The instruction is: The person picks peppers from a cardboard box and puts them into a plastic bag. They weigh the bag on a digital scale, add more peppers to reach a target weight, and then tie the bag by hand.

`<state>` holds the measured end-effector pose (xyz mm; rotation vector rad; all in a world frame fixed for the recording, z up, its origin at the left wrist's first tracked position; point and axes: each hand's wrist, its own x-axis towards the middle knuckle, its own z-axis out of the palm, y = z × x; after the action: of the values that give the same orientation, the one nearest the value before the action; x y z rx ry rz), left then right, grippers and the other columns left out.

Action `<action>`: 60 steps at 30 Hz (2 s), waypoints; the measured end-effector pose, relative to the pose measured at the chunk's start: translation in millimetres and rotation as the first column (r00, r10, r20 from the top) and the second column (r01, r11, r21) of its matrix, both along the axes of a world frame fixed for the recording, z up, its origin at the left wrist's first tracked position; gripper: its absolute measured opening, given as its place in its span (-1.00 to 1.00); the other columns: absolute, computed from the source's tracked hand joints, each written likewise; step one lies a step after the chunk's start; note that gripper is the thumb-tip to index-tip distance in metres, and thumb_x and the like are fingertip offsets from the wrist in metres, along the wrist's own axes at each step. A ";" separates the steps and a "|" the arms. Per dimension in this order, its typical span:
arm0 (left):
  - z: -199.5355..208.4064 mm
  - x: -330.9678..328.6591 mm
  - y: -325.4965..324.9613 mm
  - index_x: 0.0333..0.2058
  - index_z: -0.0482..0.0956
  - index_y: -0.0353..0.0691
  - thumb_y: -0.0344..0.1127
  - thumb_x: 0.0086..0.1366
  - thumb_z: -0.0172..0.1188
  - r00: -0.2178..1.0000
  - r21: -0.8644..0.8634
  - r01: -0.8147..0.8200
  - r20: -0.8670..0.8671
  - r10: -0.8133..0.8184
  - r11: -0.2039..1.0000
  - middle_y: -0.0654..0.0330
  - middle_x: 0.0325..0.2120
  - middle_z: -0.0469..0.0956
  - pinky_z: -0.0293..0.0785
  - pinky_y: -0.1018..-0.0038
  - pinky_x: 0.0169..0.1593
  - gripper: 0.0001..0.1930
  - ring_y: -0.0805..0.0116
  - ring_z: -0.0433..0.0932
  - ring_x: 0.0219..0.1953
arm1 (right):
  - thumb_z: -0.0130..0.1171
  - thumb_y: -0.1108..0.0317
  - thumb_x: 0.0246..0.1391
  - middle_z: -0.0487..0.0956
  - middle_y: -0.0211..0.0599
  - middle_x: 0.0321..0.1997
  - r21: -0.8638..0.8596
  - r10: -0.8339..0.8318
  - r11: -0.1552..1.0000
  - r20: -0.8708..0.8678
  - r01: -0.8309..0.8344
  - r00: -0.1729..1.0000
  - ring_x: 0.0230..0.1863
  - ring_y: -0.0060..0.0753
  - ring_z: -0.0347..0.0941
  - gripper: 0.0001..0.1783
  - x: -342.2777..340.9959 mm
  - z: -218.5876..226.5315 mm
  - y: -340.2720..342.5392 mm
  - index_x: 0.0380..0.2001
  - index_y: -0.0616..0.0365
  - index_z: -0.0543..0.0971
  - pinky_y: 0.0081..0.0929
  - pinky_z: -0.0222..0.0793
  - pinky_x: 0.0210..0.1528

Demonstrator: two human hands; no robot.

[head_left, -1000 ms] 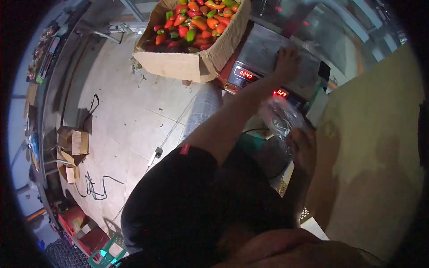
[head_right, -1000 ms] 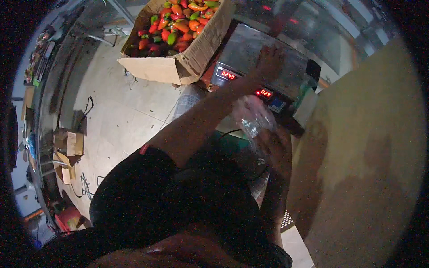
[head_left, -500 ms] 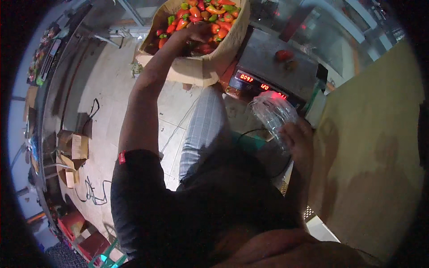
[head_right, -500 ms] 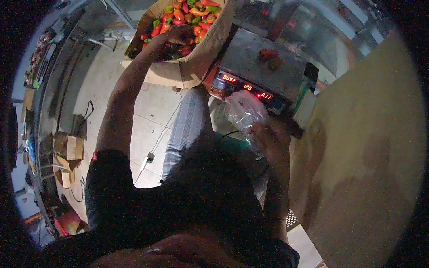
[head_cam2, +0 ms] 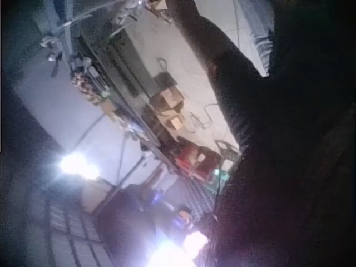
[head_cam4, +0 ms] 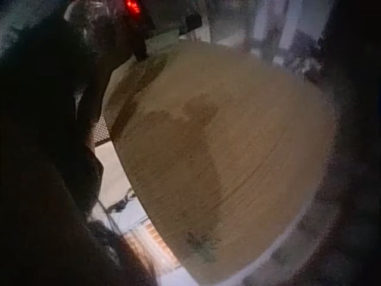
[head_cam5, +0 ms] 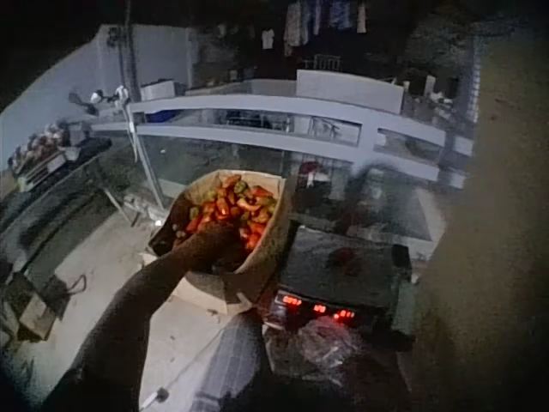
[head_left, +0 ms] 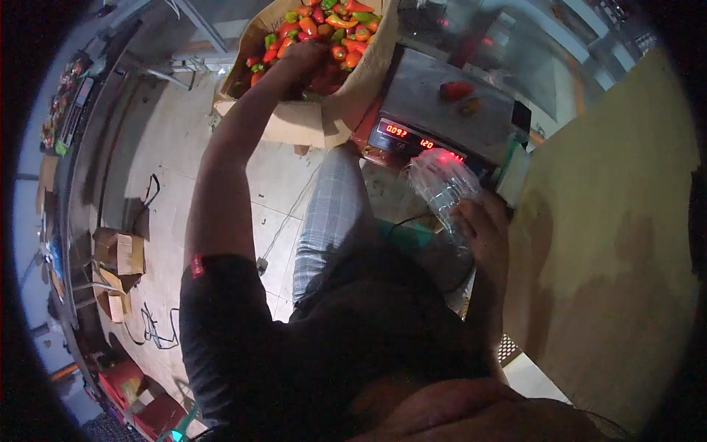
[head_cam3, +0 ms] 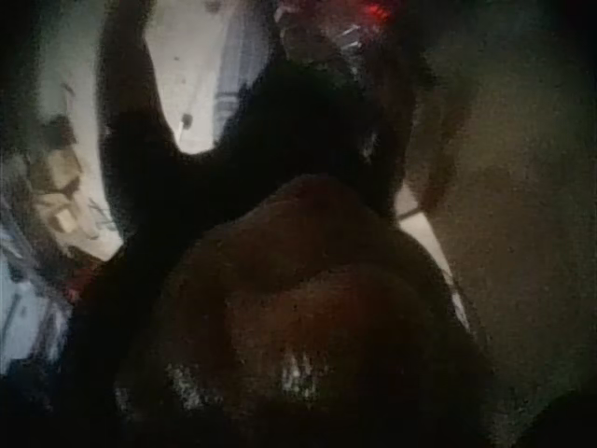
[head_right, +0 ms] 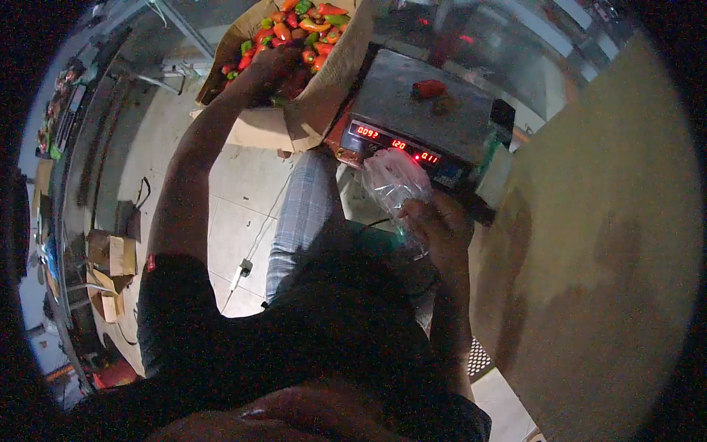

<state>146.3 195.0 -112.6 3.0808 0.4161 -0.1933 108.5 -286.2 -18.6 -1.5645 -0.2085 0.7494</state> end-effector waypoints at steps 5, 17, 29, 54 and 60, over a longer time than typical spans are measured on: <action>-8.9 75.0 22.4 -0.05 0.40 -0.01 -0.05 0.18 -0.01 0.939 -0.142 -0.187 0.265 0.220 0.972 0.13 -0.20 0.52 0.45 0.27 -0.14 -0.62 0.19 0.53 -0.16 | 0.16 0.27 -0.09 0.40 -0.52 -0.69 -0.078 0.065 0.995 0.127 -0.056 0.990 -0.72 -0.74 0.17 -0.83 13.4 -30.7 -11.1 -0.49 0.15 0.54 -0.72 0.03 -0.70; -59.5 232.5 17.3 -0.05 0.38 -0.11 -0.21 0.19 -0.03 0.934 0.231 -0.184 0.345 0.097 0.956 0.10 -0.24 0.53 0.51 0.18 -0.24 -0.66 0.04 0.54 -0.20 | 0.09 0.36 0.02 0.44 -0.31 -0.31 0.008 -0.172 0.984 -0.195 0.177 0.966 -0.37 -0.51 0.41 -0.77 26.5 -66.6 -42.4 -0.23 0.12 0.37 -0.59 0.41 -0.39; -46.1 166.5 36.8 -0.09 0.43 -0.11 -0.04 0.15 0.06 0.861 0.084 -0.369 0.407 0.306 0.926 0.04 -0.20 0.53 0.46 0.21 -0.24 -0.60 0.09 0.55 -0.23 | 0.08 0.22 0.05 0.41 -0.42 -0.48 0.102 -0.143 0.982 -0.121 0.156 0.982 -0.50 -0.57 0.35 -0.75 26.7 -35.7 -41.3 -0.32 0.19 0.43 -0.61 0.33 -0.41; -45.7 91.1 -231.4 -0.03 0.29 -0.20 -0.07 -0.02 0.26 0.956 -0.376 0.117 0.294 -0.002 0.919 -0.03 -0.03 0.35 0.46 0.14 -0.22 -0.40 -0.08 0.49 -0.19 | 0.09 0.28 0.04 0.43 -0.41 -0.57 0.093 -0.138 0.986 -0.025 0.140 0.990 -0.63 -0.70 0.16 -0.83 12.9 -26.7 -59.2 -0.43 0.17 0.47 -0.69 0.05 -0.58; -59.7 127.4 -197.3 0.00 0.26 -0.22 0.06 0.03 0.18 0.929 -0.268 -0.012 0.353 0.110 0.963 -0.10 0.12 0.15 0.43 0.14 -0.17 -0.35 -0.12 0.43 -0.10 | 0.09 0.26 0.04 0.40 -0.44 -0.58 0.080 -0.294 0.953 0.000 0.293 0.956 -0.62 -0.68 0.18 -0.79 13.2 -18.5 -62.9 -0.44 0.21 0.48 -0.68 0.07 -0.56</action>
<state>273.7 -2.4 -172.3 2.7511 0.4276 0.3005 121.7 -349.1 -37.1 -1.4830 -0.0114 0.4927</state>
